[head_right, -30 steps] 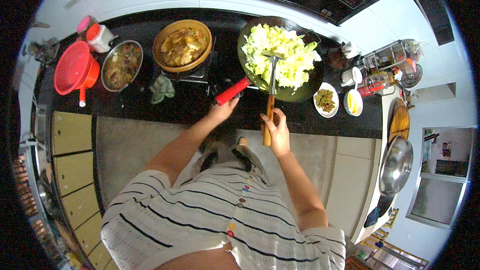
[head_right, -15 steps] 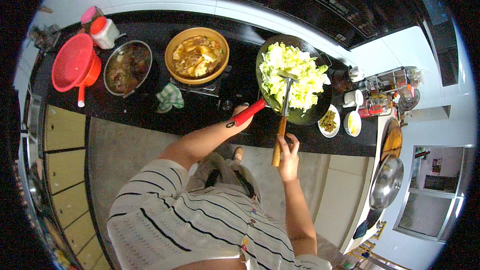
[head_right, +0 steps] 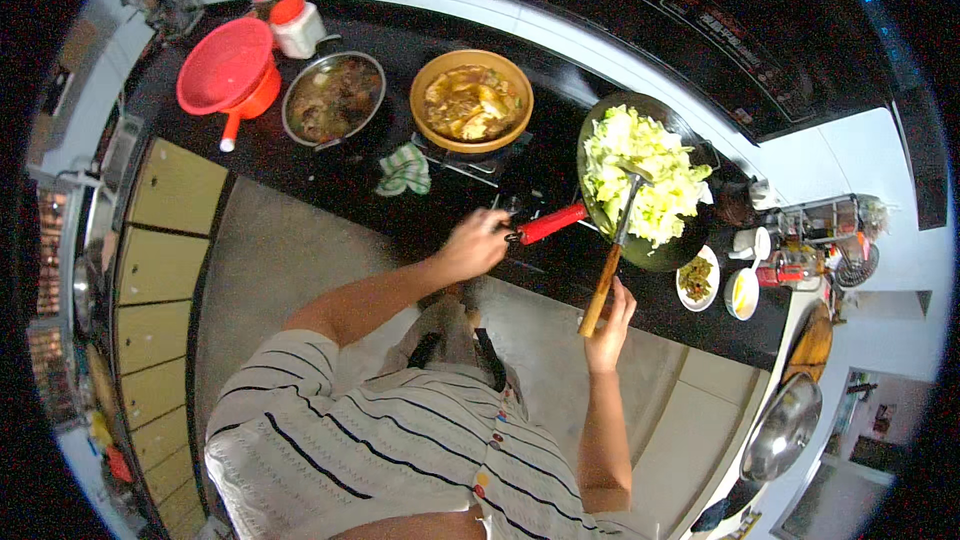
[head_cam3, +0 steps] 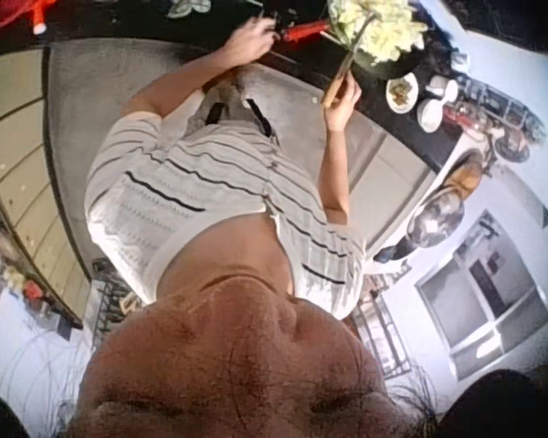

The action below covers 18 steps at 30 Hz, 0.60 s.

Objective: The person washes chopped cabbage in a colander, then moves to the stove to stir-fry it in a wok using a spatula. They also handle a pot of soup, pouring liquid into a mug and serving the soup into a bowl. The person uses a ladle and a spatula to manage the cooking process.

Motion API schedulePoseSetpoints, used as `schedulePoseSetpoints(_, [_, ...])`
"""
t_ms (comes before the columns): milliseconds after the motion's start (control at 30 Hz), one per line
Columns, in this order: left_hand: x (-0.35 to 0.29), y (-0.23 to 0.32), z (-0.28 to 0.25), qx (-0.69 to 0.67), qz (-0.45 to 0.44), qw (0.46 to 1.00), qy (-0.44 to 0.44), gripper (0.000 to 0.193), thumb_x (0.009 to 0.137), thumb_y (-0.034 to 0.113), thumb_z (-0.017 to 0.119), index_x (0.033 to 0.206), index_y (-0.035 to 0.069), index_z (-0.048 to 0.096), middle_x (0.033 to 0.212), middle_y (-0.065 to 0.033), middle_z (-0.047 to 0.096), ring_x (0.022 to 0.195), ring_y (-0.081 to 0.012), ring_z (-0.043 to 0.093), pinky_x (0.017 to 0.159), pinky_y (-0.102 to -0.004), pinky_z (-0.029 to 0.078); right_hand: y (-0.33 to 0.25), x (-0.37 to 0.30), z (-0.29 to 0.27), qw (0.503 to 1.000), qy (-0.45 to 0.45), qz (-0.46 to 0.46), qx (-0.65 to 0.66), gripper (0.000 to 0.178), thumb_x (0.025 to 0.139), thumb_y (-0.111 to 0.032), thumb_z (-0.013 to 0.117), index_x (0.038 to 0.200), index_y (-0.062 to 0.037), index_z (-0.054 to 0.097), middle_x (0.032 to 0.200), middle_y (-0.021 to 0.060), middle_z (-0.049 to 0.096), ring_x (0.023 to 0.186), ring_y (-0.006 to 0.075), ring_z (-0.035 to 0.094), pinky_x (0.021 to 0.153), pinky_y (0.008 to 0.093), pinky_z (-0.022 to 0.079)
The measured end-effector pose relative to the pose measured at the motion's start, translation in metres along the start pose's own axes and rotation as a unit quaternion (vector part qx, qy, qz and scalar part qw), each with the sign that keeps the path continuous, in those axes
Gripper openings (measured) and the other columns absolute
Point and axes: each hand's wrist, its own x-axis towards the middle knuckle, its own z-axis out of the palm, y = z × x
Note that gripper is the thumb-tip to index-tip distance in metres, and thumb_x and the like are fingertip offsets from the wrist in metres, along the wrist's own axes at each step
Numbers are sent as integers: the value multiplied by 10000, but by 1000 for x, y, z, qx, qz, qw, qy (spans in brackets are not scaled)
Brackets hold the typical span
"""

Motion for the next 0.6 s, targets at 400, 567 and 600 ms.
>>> schedulePoseSetpoints(400, [-35,-118,-64,247,-334,908,-55,430,795,302,703,1170,152,555,1280,-181,453,1143,-404,454,857,-559,450,-65,-14,0,981,99,-74,148,499,1019,-325,318,1404,-10,353,602,-15,400,588,99,421,670,259,427])
schedulePoseSetpoints(567, [-74,-137,-84,104,-297,949,15,355,674,190,726,962,82,549,1032,-198,551,861,-392,581,713,-490,488,-145,-9,80,956,-42,-252,144,295,934,-146,491,1163,16,582,889,116,549,885,227,551,849,338,430])
schedulePoseSetpoints(600, [-86,-121,-97,57,-316,946,46,336,651,188,710,927,84,549,941,-198,566,825,-390,585,695,-488,487,-164,-17,98,948,-45,-277,148,240,901,-74,523,1108,10,612,969,136,539,946,250,538,869,348,421])
